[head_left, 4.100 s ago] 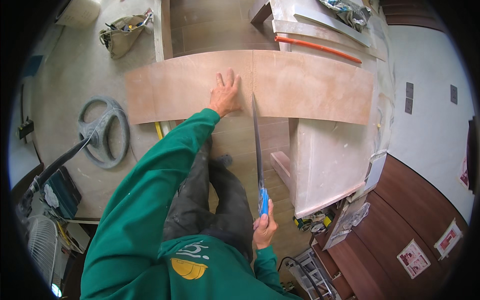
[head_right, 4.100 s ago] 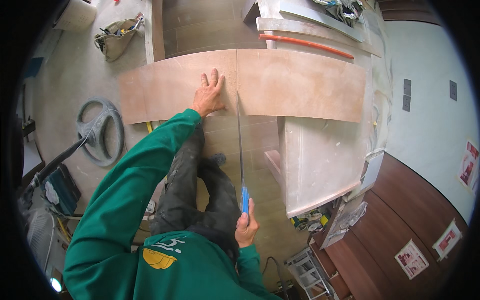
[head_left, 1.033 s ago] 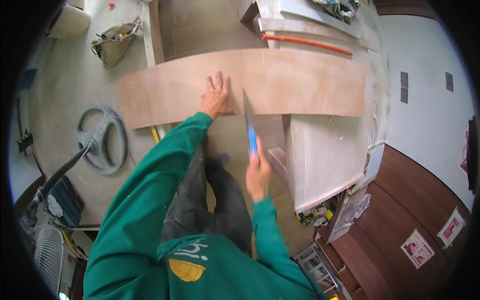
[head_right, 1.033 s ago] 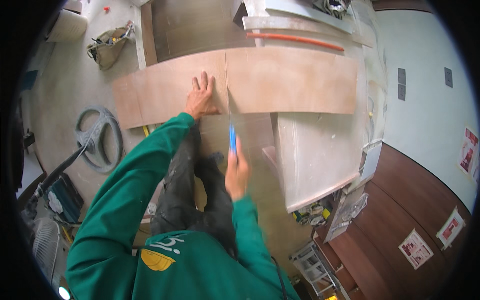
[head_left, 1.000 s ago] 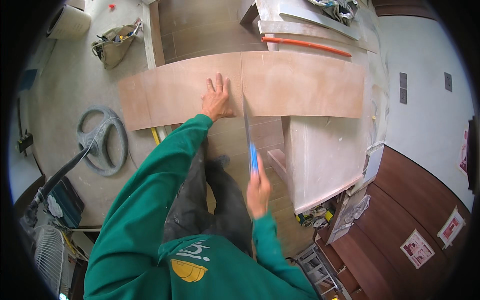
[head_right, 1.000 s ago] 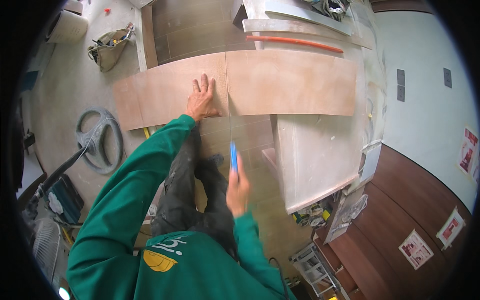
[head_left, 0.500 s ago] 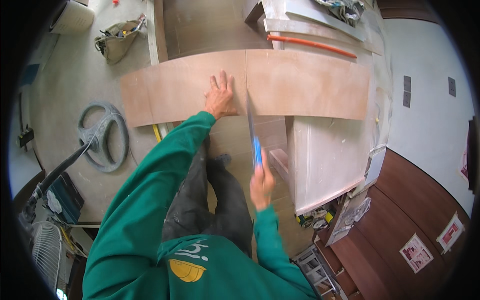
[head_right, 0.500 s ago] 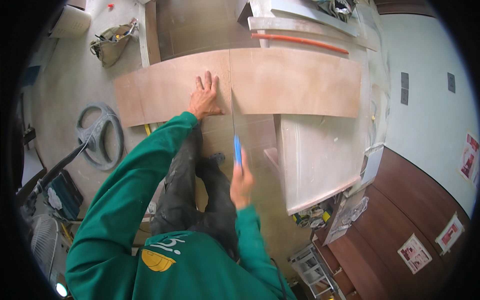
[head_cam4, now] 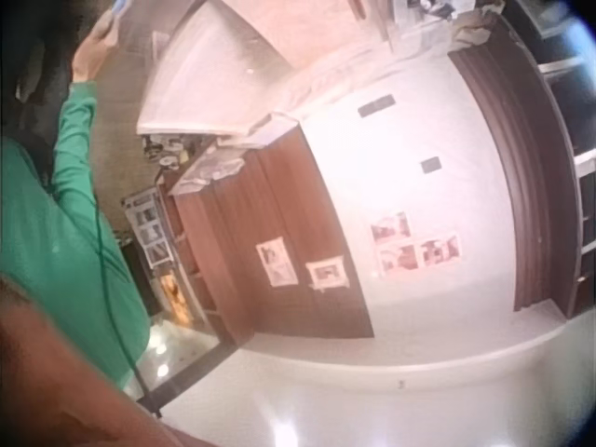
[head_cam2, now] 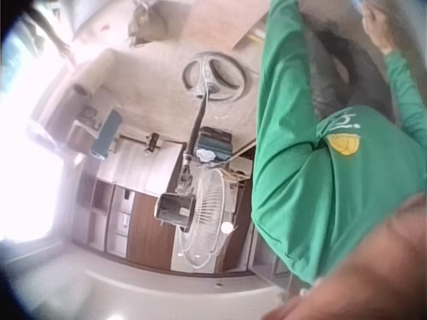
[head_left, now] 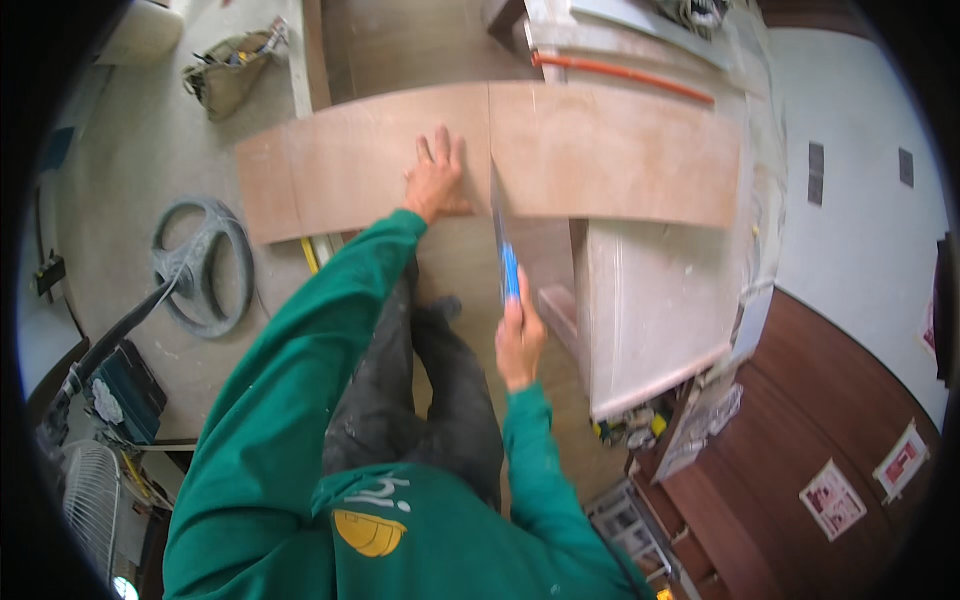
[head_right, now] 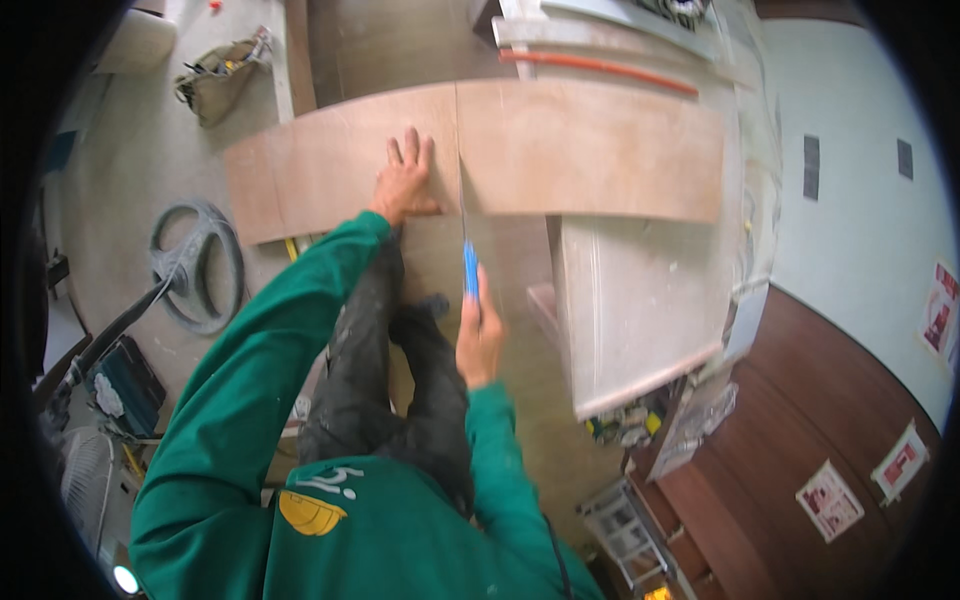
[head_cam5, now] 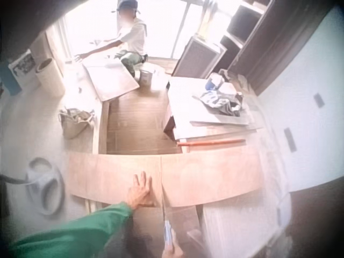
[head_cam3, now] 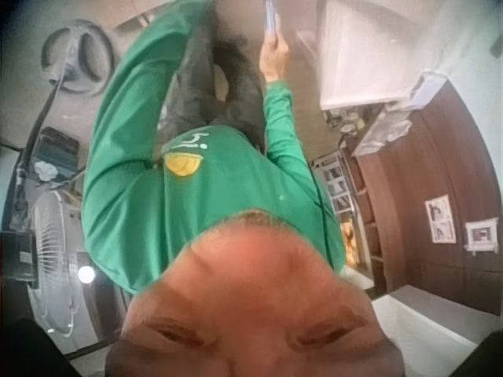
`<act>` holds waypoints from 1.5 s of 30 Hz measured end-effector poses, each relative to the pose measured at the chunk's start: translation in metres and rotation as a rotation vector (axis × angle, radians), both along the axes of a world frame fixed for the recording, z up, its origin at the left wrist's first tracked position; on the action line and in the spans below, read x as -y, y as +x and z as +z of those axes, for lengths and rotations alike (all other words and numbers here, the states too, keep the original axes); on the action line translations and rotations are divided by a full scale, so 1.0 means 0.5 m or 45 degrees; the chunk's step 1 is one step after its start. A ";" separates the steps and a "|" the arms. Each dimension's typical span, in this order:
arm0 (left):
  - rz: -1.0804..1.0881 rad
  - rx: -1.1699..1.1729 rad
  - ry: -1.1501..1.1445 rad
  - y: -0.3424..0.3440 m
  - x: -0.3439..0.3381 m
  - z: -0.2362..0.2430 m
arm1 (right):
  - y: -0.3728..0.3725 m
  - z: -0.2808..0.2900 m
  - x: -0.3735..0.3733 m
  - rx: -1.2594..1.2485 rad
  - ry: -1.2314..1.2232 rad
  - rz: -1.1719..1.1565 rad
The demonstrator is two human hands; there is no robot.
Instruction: The person measures a wooden board with a tape measure and marks it with a pen. They then use a hand saw to cut the board along the marked line.
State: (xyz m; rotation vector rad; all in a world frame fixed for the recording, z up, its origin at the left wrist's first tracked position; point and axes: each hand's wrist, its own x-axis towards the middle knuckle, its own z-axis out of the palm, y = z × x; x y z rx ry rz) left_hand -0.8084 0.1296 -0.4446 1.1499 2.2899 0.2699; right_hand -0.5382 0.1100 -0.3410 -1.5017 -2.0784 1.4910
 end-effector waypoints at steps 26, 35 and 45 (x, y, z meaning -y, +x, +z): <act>-0.015 -0.027 -0.015 -0.001 0.000 -0.014 | -0.017 0.102 0.023 0.107 -0.173 -0.087; 0.026 -0.008 -0.022 -0.017 0.011 -0.011 | 0.123 0.200 0.124 0.073 0.145 0.083; 0.005 -0.024 0.033 -0.029 -0.021 -0.013 | -0.010 -0.020 -0.013 0.036 0.106 0.015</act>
